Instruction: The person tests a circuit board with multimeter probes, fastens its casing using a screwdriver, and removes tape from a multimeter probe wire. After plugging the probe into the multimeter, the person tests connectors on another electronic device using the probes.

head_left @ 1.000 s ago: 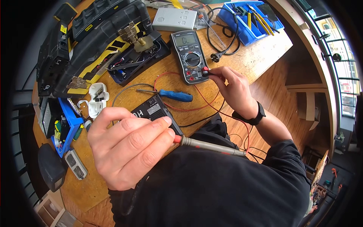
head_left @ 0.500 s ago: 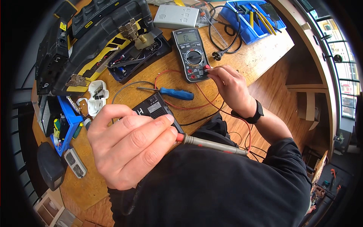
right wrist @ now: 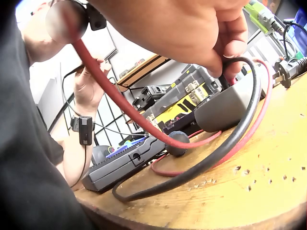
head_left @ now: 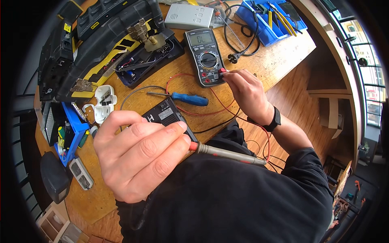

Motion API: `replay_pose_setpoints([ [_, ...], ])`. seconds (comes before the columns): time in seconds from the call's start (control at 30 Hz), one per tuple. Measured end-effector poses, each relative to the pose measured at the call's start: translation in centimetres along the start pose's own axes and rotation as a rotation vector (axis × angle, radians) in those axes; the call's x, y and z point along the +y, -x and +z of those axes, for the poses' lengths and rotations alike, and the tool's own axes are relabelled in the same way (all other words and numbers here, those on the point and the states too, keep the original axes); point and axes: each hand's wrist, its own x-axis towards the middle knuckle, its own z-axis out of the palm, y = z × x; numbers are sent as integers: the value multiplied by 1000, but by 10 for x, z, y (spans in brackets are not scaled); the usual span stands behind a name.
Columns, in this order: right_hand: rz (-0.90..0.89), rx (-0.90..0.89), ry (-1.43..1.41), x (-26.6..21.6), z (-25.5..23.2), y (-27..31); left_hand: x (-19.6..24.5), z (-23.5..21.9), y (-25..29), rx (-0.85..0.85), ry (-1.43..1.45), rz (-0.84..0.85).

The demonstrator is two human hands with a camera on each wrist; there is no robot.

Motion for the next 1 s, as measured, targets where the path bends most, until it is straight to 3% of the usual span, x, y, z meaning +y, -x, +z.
replay_pose_setpoints([
  [0.3,9,-11,89,-12,2,4,-1,0,0,-8,8,-5],
  [0.73,0,-12,-6,1,15,14,-2,-1,-3,-55,6,7],
  [0.87,-28,2,-11,4,10,12,4,3,-1,-19,-5,-41],
  [1.0,-132,65,19,-28,-23,-8,1,3,-5,-38,-32,-11],
])
